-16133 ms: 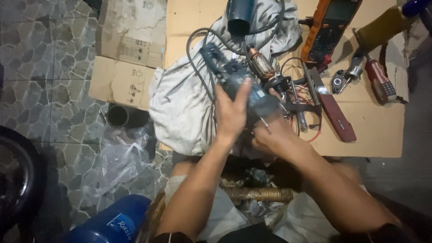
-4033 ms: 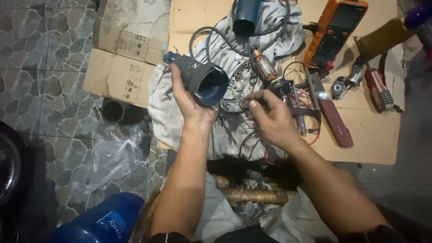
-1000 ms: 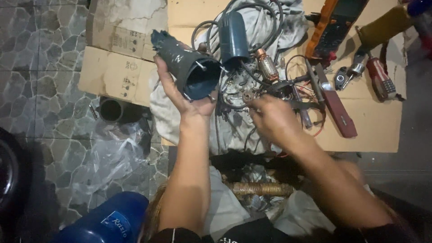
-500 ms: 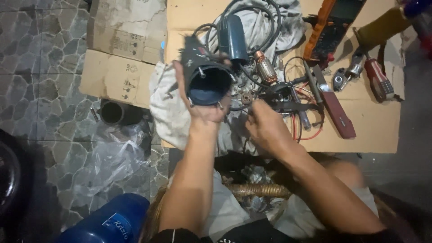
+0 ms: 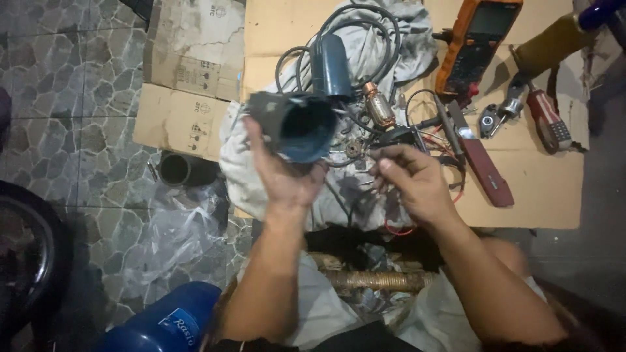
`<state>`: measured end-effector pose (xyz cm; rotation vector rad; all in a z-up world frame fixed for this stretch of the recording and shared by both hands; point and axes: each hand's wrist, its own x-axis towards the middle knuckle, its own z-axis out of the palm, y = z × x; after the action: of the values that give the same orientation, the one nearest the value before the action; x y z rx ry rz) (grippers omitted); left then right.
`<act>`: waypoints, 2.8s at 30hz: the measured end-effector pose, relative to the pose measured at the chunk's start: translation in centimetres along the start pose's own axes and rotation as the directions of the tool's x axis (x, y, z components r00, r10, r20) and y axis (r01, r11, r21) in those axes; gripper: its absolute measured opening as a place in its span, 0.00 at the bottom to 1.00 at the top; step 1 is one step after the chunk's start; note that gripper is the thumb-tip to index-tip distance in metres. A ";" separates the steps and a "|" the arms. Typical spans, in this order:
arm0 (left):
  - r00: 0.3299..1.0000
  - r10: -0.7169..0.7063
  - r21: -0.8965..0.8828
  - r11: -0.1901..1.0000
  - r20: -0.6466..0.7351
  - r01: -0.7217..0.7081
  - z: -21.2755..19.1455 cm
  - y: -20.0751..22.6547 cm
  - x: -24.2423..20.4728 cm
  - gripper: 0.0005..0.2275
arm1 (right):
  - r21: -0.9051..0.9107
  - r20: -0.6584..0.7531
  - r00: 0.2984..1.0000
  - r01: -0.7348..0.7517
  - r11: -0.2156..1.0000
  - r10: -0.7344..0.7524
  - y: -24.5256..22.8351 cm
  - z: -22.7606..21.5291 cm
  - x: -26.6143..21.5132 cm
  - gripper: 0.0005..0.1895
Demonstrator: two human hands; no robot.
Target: The person handles a small cylindrical metal component and a black cylindrical housing, then inserts the component into the housing and rotates it to fit. They continue to adjust the assembly by hand, ensuring the parts are aligned.
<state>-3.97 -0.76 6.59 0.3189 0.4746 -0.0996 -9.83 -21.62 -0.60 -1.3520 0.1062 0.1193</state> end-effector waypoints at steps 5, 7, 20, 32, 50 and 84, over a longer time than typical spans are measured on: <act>0.984 0.130 -0.067 0.988 -0.120 -0.138 -3.0 1.3 2.5 0.31 | -0.118 -0.067 0.988 0.133 0.984 -0.142 -1.3 -2.4 0.5 0.13; 0.984 0.127 -0.070 0.988 -0.125 -0.136 -3.2 1.4 2.6 0.31 | -0.139 -0.107 0.981 0.145 0.980 -0.160 -1.7 -2.7 0.5 0.12; 0.993 -0.059 -0.143 0.987 0.098 0.073 -4.3 -2.2 1.5 0.26 | -0.209 -0.079 0.958 0.255 0.944 -0.276 -2.5 -1.7 0.2 0.16; 0.719 -0.495 -0.255 0.869 -0.488 0.425 0.5 -7.0 -1.2 0.23 | -0.186 -0.064 0.964 0.241 0.952 -0.257 -1.9 -1.4 0.7 0.11; 0.894 -0.442 -0.273 0.853 0.076 0.445 -4.3 -7.8 -2.1 0.31 | -0.198 -0.056 0.971 0.217 0.956 -0.232 -0.4 -0.7 1.1 0.11; 0.968 -0.216 0.029 0.976 0.127 0.214 -2.0 -6.5 -2.9 0.22 | -0.335 -0.026 0.986 0.149 0.930 -0.167 -0.3 -1.4 0.1 0.11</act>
<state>-8.48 -6.23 4.47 0.2732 0.3787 -0.3339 -9.65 -23.04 -0.58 -1.6962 0.0222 -0.0386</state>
